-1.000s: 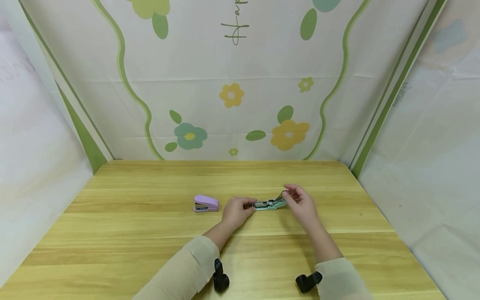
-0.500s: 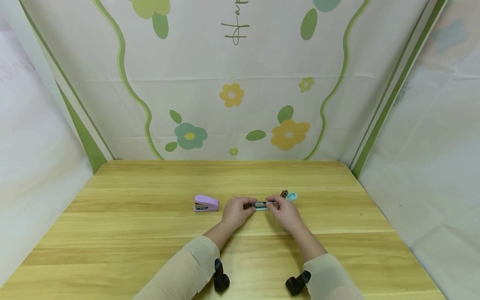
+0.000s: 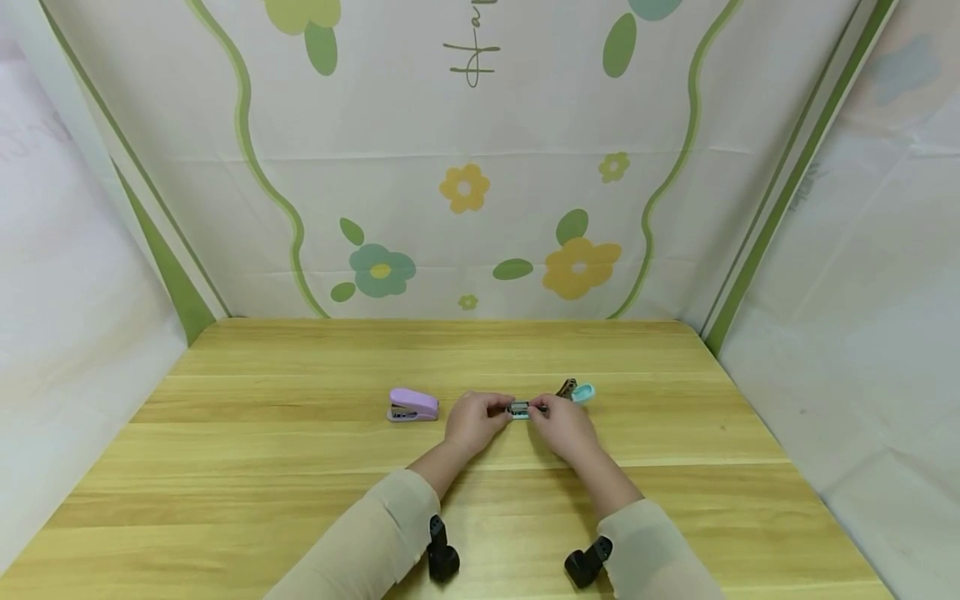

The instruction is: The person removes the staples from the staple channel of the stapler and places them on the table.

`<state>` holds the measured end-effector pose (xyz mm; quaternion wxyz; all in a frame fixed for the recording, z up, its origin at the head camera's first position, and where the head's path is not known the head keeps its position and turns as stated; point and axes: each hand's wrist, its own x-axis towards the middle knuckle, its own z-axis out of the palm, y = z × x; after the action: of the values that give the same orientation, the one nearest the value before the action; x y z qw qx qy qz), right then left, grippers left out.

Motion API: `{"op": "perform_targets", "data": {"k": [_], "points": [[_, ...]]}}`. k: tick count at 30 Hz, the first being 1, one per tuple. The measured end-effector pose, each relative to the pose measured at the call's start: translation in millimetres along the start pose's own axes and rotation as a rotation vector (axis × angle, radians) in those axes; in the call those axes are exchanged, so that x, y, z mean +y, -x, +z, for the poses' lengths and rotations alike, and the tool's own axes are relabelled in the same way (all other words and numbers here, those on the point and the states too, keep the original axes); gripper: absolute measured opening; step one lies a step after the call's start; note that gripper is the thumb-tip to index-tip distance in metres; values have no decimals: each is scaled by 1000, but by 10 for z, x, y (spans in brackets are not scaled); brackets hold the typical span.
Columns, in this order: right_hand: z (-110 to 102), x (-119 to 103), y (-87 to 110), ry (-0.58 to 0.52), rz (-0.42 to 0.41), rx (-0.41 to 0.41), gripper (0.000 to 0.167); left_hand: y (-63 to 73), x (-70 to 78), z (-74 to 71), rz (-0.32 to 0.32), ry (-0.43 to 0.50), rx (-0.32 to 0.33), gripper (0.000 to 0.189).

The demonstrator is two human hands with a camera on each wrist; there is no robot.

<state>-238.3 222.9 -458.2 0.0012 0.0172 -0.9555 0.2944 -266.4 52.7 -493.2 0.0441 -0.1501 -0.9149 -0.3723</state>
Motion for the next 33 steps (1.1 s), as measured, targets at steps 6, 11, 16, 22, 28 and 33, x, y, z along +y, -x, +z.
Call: {"op": "perform_targets", "data": {"k": [6,11,16,22,28,33], "points": [[7,-24,-10,-47,13,-12,27,-10,-10,8,2,-6,-3,24],[19,-19,-22,-136,41,-26,30,-7,-7,1,-1,-4,-4,24],[30,-7,-35,-219,73,-13,29,-4,-1,1,-10,-7,-4,24],[55,-32,-61,-255,99,28,22,-3,4,-3,-7,-4,-6,24],[90,-41,-84,-239,89,59,18,0,1,-4,0,-7,1,23],[109,-31,-101,-239,86,44,25,-1,1,0,6,-9,5,23]]}}
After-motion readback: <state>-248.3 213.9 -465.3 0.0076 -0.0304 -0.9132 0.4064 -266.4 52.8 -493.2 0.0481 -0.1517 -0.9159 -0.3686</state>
